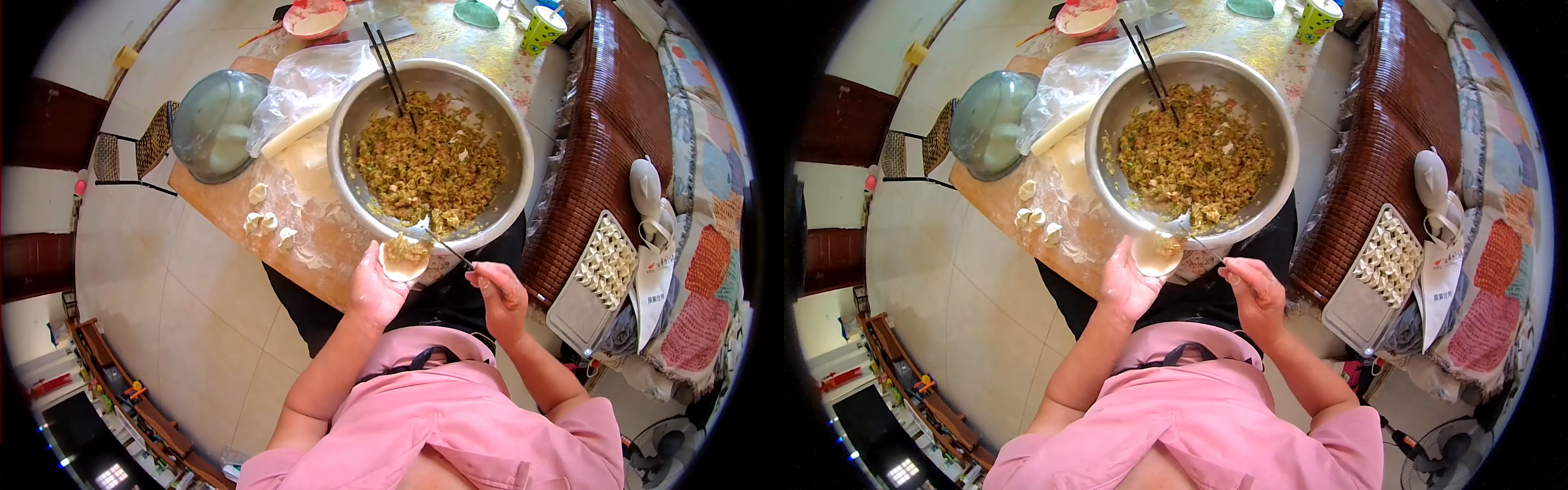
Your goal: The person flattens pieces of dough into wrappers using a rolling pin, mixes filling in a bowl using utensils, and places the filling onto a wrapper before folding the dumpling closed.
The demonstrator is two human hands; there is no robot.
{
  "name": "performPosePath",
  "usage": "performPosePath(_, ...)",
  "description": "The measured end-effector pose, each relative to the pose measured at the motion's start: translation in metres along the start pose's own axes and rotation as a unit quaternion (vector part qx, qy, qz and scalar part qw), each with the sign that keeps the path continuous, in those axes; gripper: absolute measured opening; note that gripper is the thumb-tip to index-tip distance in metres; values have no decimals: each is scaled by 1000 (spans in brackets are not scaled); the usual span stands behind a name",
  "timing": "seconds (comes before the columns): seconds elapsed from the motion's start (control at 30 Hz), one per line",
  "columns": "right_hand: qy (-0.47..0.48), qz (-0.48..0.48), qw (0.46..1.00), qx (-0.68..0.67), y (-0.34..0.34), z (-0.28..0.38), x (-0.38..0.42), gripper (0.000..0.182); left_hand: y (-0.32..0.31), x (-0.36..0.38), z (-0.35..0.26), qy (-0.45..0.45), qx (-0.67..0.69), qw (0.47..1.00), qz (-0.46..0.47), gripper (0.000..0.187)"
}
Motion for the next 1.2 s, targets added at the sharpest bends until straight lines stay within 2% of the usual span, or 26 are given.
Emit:
performPosePath(0.1, 5, 21, 1000, -9, -7, -2, 21, 19, 5, -1, 1, 1, 1, 1000, -3, 41)
performPosePath(0.17, 52, 82, 994, 53, -11, 1, 26, 21, 5, 0, 1, 5, 1, 1000, -2, 40)
performPosePath(0.23, 69, 85, 993, 40, -15, -1, 29, 21, 2, 2, -1, 12, -6, 1000, -20, 40)
performPosePath(0.37, 92, 49, 993, 59, -6, -1, 10, 22, 8, 2, -3, 14, -21, 1000, -2, 40)
performPosePath(0.57, 120, 116, 983, 83, -15, 3, -28, 28, 18, -2, -5, 9, -38, 999, -20, 46)
performPosePath(0.6, 132, 125, 978, 100, -16, 4, -33, 29, 19, -2, -6, 10, -31, 999, 2, 46)
performPosePath(0.63, 145, 133, 974, 116, -17, 5, -35, 31, 20, -2, -7, 11, -24, 999, 24, 46)
performPosePath(0.83, 166, 205, 958, 114, -15, 12, -26, 31, 14, 2, -11, -3, -40, 999, 3, 45)
performPosePath(1.0, 166, 172, 963, 123, -20, 11, -30, 30, 14, 0, -10, -1, -40, 999, -23, 45)
performPosePath(1.07, 195, 191, 954, 122, -26, 10, -32, 30, 18, -2, -10, 0, -47, 999, -25, 46)
performPosePath(1.2, 193, 224, 949, 112, -20, 16, -28, 28, 22, 2, -11, -3, -53, 998, -27, 45)
Point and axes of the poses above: each hand's wrist, its own x-axis away from the middle knuckle, its own y-axis out of the back of the hand, z = x × y, the point moved 2 cm from there along -x, towards the middle knuckle, and after that the axes turned 6 degrees about y, right-handed, at the moved point
